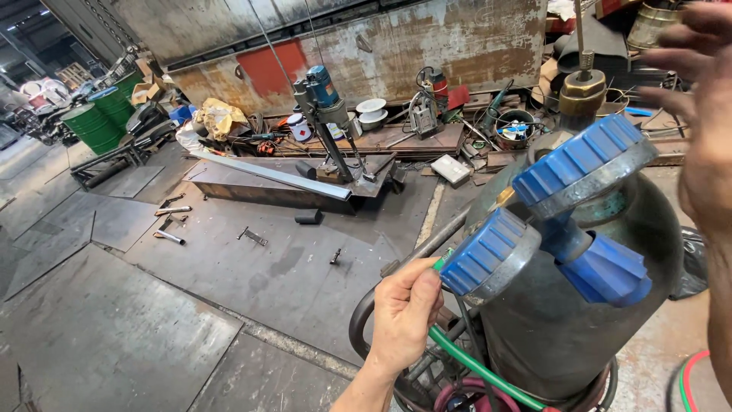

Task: Connecting and securing a gas hose to a regulator on a high-pressure cylinder using a screwdriver and pliers.

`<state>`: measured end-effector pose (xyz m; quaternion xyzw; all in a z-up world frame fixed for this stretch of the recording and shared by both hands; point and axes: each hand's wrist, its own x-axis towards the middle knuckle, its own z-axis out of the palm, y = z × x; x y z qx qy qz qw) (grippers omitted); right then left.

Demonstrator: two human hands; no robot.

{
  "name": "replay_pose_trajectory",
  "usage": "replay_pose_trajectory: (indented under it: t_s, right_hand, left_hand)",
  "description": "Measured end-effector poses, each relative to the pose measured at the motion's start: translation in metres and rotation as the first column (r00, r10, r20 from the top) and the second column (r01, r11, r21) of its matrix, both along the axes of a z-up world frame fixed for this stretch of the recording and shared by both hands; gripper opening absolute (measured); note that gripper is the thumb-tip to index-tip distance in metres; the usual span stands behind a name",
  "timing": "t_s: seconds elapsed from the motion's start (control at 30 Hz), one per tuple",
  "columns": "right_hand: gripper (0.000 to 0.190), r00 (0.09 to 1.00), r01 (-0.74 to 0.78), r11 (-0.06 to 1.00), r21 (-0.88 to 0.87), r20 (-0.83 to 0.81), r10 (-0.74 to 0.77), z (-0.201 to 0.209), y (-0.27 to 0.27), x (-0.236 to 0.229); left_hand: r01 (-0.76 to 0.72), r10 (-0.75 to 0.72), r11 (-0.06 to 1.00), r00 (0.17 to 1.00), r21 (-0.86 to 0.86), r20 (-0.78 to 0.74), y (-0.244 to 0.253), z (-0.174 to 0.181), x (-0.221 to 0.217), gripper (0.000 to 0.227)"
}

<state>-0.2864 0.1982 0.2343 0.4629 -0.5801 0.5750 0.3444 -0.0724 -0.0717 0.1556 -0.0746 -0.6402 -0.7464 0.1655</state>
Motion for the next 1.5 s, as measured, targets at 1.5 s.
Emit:
replay_pose_trajectory:
  t_s: [1.5]
  right_hand:
    - [0.024,0.856,0.143,0.971,0.193,0.468,-0.219,0.056,-0.042,0.042]
  left_hand:
    - [-0.016,0.016,1.000,0.999,-0.006,0.050,0.032,0.010,-0.025,0.063]
